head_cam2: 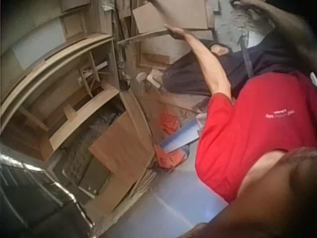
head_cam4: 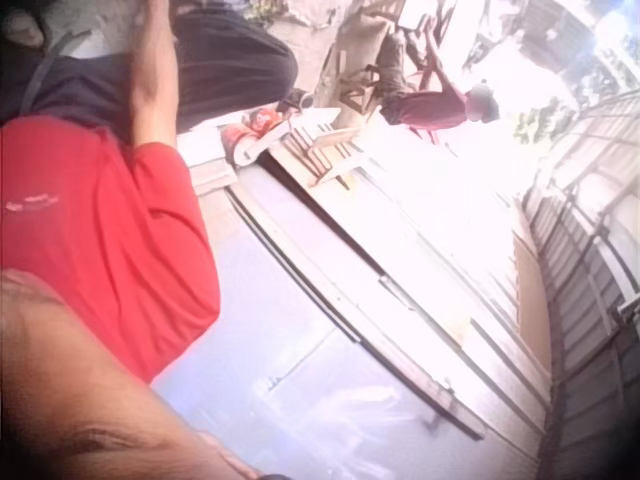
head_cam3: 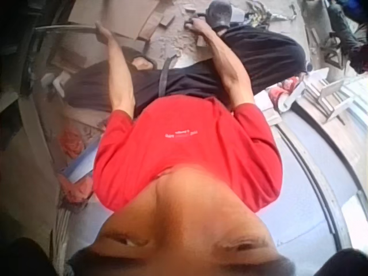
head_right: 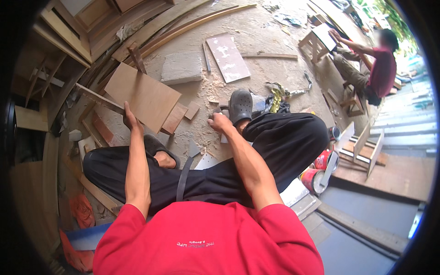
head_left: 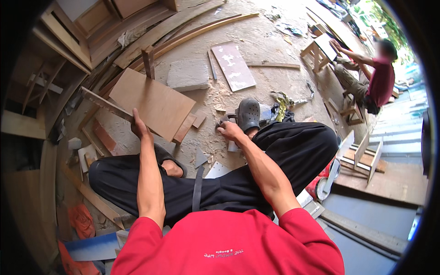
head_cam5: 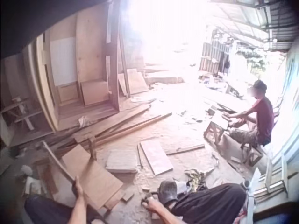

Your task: The person sits on the floor and assembles a wooden frame by hand, using a hammer to drive nails into the joints. They repeatedly adjust the frame's position and hammer different sections to secure the pieces together.

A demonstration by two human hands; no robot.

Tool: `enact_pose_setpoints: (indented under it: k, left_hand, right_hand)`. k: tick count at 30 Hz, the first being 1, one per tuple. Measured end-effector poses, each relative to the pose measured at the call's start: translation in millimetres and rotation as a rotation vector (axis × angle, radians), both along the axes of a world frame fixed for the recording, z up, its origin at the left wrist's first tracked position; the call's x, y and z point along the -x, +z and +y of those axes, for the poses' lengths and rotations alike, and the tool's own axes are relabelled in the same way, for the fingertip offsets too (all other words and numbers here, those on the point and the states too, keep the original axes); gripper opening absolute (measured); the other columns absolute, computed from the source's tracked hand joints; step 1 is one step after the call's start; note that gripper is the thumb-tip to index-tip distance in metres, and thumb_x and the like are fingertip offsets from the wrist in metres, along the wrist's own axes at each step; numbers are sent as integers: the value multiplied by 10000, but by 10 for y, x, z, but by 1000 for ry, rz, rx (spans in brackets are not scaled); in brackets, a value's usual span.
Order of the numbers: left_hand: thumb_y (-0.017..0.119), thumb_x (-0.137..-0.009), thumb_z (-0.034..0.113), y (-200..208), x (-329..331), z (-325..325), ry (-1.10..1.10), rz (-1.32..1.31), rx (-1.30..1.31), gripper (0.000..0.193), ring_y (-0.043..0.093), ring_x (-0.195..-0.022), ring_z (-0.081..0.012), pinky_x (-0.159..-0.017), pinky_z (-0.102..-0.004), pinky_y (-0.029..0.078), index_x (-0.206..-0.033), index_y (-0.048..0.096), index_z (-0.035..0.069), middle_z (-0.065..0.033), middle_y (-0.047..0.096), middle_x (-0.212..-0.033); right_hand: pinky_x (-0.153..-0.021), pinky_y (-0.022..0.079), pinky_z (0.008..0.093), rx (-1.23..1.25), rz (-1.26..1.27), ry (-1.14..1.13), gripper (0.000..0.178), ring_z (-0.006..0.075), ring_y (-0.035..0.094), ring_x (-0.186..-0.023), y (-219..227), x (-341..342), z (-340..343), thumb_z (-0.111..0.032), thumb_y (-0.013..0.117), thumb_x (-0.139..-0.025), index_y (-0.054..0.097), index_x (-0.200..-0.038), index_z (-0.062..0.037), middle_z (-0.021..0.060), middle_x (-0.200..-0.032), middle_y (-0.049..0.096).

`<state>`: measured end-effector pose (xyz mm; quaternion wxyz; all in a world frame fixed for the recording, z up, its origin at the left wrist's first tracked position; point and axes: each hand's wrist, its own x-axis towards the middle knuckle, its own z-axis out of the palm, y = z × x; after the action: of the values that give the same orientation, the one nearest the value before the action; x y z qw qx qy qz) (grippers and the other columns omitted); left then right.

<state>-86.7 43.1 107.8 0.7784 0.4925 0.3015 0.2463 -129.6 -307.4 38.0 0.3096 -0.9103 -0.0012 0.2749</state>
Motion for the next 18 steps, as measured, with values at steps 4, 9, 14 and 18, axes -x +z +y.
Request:
enact_pose_setpoints:
  k: [4, 9, 14, 18]
  left_hand:
    - [731, -822, 341, 116, -117, -260, -106, 129, -172, 522, 608, -958, -194, -850, -322, 483, -1109, 630, -83, -108, 648, -1092]
    - [797, -765, 299, 234, -238, -761, -241, 49, -170, 498, 585, -873, -181, -795, -320, 476, -1058, 648, -76, -88, 650, -1027]
    - [816, -746, 359, 189, -331, -733, -216, 136, -235, 521, 558, -797, -184, -749, -334, 473, -1006, 654, -62, -81, 636, -945]
    - [814, -731, 435, 399, -410, -706, -220, 179, -76, 679, 606, -872, -235, -796, -363, 504, -1081, 596, -104, -136, 634, -1026]
  right_hand:
    - [-882, 493, 436, 151, 129, -176, 412, 352, 629, -1036, -15, 425, -349, -348, 591, -864, 654, -1112, -24, 213, -1053, 666]
    - [-852, 507, 440, 227, 183, -16, 439, 360, 631, -1024, -27, 594, -371, -376, 627, -844, 658, -1106, -24, 206, -1091, 658]
    - [-859, 505, 439, 83, 10, -142, 410, 353, 626, -1030, 153, 557, -26, -391, 614, -857, 671, -1057, -38, 209, -1051, 665]
    - [-854, 511, 431, 221, 112, 8, 384, 325, 635, -1023, -225, 650, -169, -387, 591, -872, 678, -1041, -53, 147, -1087, 672]
